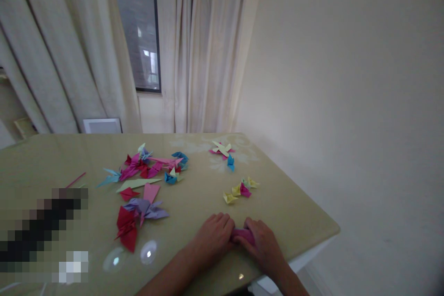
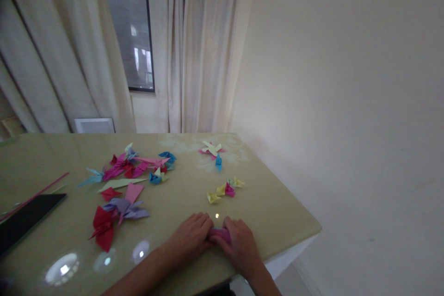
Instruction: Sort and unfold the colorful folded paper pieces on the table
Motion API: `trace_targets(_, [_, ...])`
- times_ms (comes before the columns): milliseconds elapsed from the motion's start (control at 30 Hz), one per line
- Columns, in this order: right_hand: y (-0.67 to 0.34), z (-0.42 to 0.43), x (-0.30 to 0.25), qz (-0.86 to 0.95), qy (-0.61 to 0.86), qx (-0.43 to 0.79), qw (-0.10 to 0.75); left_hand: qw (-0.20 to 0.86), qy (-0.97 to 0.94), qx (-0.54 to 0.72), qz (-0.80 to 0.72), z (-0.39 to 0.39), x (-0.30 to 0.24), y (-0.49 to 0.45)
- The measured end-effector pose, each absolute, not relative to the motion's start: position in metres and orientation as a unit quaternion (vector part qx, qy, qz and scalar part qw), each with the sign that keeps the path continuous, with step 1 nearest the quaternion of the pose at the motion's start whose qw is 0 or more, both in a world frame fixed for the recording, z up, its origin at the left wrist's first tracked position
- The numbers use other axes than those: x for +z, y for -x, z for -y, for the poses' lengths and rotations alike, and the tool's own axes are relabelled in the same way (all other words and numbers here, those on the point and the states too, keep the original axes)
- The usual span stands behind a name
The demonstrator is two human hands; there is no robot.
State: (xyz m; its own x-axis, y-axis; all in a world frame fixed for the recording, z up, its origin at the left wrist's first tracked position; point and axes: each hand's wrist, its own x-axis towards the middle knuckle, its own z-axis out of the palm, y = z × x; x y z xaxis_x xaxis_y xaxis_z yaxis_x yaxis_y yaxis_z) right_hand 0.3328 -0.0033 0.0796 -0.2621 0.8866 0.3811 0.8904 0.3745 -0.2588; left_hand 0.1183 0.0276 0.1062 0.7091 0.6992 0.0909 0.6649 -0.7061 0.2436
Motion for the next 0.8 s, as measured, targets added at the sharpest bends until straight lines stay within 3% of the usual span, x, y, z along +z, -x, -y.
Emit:
trace_targets(133, [-0.334, 0.004, 0.084, 0.789, 0.558, 0.028, 0.256, 0.057, -0.929, 0.076, -0.359, -0.031, 0.1, -0.121])
trace_targets(467, [-0.318, -0.023, 0.116, 0.789, 0.528, 0.07, 0.306, 0.08, -0.904, 0.114, -0.405, -0.032, 0.112, -0.112])
trace_targets(800, [-0.307, -0.046, 0.156, 0.718, 0.42, 0.182, 0.524, 0.216, -0.821, 0.156, -0.505, -0.042, 0.106, -0.105])
